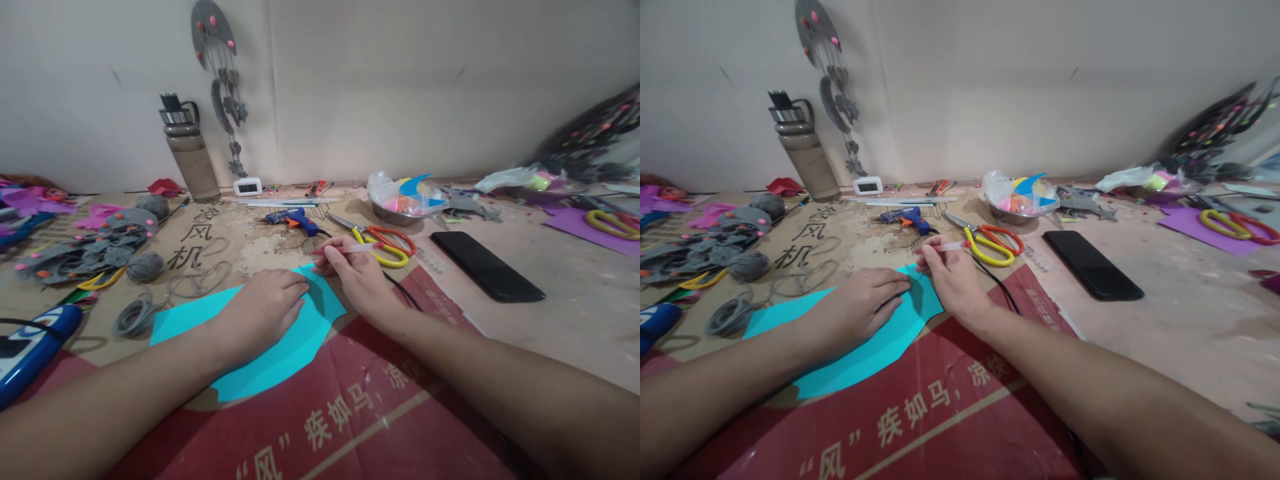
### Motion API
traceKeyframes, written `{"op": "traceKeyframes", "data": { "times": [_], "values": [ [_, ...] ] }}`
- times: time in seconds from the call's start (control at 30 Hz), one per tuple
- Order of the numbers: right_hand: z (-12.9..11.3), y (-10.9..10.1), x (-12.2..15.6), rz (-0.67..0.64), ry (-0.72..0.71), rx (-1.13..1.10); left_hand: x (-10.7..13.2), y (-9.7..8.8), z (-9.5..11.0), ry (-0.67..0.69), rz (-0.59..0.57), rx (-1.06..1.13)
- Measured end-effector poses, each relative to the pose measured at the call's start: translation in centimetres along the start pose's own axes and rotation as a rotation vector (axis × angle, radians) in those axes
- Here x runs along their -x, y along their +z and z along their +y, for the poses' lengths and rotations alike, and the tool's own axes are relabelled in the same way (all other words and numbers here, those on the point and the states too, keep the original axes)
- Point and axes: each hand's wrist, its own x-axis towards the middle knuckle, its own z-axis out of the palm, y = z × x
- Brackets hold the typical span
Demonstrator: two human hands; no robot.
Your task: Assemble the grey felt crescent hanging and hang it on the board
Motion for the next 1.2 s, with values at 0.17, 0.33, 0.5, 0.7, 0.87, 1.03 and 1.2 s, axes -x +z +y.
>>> {"op": "traceKeyframes", "data": {
  "times": [0.17,0.33,0.5,0.7,0.87,1.03,1.2],
  "values": [
    [-0.13,-0.25,-0.23,0.02,-0.003,-0.014,0.05,0.05,-0.11,0.039,-0.013,-0.026],
    [-0.04,-0.07,-0.33,-0.005,0.028,-0.042,0.01,0.02,0.04,0.013,-0.013,-0.001],
    [-0.05,0.01,-0.37,-0.015,0.04,0.005,-0.13,-0.06,0.17,-0.031,-0.024,-0.001],
    [0.05,-0.01,-0.33,-0.012,0.031,0.119,-0.29,-0.1,0.17,-0.017,-0.041,-0.017],
    [0.16,-0.04,-0.33,-0.009,-0.002,0.157,-0.23,0.0,0.12,-0.022,-0.006,0.016],
    [-0.11,-0.17,-0.35,0.01,-0.064,0.193,-0.31,-0.18,0.27,0.013,-0.048,-0.044],
    [-0.15,-0.4,-0.52,0.002,-0.046,0.2,-0.15,-0.45,0.51,0.009,-0.038,-0.062]
  ]
}}
